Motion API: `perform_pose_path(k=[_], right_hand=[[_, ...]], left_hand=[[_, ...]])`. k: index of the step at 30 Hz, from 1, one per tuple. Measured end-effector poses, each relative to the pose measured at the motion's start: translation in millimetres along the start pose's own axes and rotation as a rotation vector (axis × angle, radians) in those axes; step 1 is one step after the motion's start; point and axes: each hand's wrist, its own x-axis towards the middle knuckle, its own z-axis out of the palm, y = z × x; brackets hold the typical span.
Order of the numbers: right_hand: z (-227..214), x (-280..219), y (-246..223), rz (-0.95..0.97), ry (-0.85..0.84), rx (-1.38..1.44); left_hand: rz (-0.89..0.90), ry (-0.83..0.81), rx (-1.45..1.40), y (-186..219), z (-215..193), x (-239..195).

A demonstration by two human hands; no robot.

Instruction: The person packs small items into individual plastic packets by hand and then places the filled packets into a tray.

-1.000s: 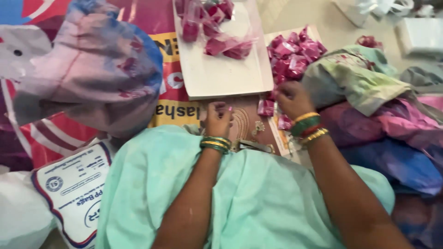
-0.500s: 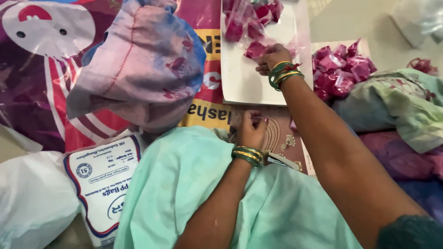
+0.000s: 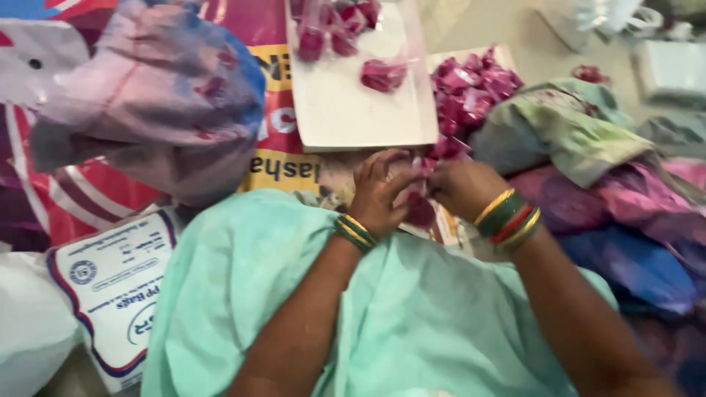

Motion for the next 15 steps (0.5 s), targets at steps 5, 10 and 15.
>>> perform_pose_path(k=[5,10,15], right_hand=[[47.3,-54.7,-1.4,0.109,0.064,0.022],[57.9,-49.0,-9.4,0.120,0.277,0.110],[39.7,-32.1,-24.6,-0.113,0.624,-0.064]], left_hand=[[0.041,-0.282,0.005,7.5,9.2,-15.3],[0.005,-0.347,0.071,10.0,6.4,-18.9],[0.142,0.146,0.480,25.8,-22.7,-2.0]])
